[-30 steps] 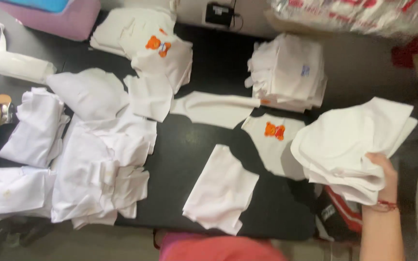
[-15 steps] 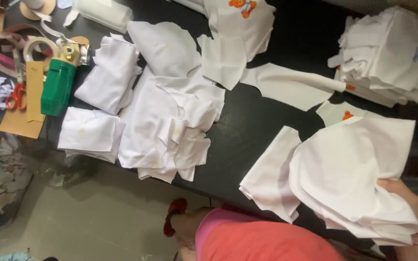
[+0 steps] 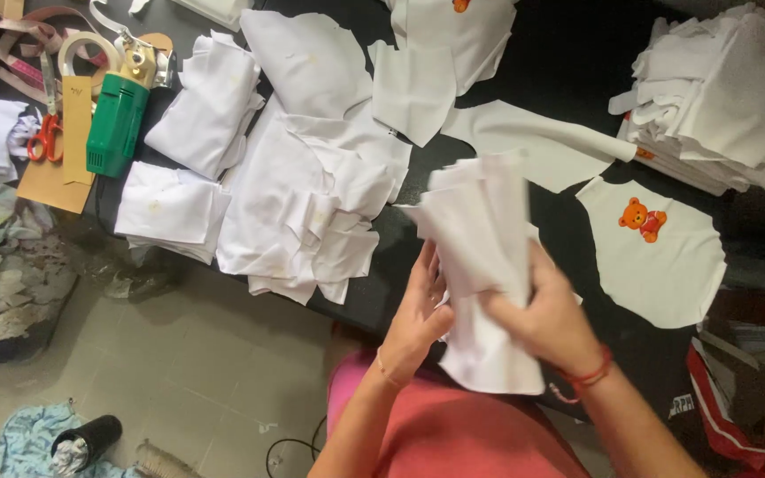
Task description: Sort and stack white fabric garment pieces on a table
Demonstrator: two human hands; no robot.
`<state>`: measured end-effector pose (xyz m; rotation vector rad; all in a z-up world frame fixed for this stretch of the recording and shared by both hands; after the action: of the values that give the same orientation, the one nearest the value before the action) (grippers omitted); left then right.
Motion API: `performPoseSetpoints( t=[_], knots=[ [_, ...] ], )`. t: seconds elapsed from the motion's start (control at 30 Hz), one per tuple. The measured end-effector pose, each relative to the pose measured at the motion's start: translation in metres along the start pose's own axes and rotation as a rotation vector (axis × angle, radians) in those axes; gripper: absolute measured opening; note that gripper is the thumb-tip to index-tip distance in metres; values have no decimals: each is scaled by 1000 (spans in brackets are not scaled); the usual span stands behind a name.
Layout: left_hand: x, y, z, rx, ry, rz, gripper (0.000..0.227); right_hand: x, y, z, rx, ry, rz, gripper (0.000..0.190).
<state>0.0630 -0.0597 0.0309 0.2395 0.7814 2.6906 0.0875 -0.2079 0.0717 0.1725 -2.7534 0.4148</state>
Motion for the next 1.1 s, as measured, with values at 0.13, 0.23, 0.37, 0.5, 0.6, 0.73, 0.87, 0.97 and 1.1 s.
performPoseSetpoints(
  t=[0.13, 0.23, 0.37, 0.5, 0.6, 0.73, 0.87, 0.97, 1.1],
  knots=[
    [2, -45, -17, -3, -164, 327, 64, 22, 57, -53, 226, -393, -174, 82],
    [3, -99, 1, 478, -365, 385, 54, 23, 91, -58, 159, -403, -229, 70],
    [-5, -179, 25, 214, -294, 397, 58, 1, 122, -33, 166, -358, -105, 40],
    [1, -205, 60, -574, -85, 607, 66, -35, 129, 34, 22, 16, 55, 34],
    [10, -178, 71, -1253, 323, 584, 43, -54, 120, 69, -25, 38, 138, 36],
    [13, -149, 46, -1379, 403, 297, 26, -71, 127, 77, -131, 210, 137, 39],
    [18, -153, 36, -1268, 163, 504, 50, -75, 135, 96, -196, 329, 68, 47],
    [16, -164, 42, -1035, -46, 660, 55, -81, 139, 100, -197, 326, 47, 48],
    [5, -173, 42, -931, -224, 726, 51, -79, 138, 92, -216, 299, 40, 47]
  ],
)
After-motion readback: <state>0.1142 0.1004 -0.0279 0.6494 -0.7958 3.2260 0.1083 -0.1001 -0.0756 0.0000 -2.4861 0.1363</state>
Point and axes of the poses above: each hand's wrist, its own x-axis away from the middle knuckle, its own y-axis out of the palm, z = x × y, the point moved 2 cm from there along -x, towards the middle knuckle, and after that the axes turned 3 degrees about -z, right-handed, at the moved point
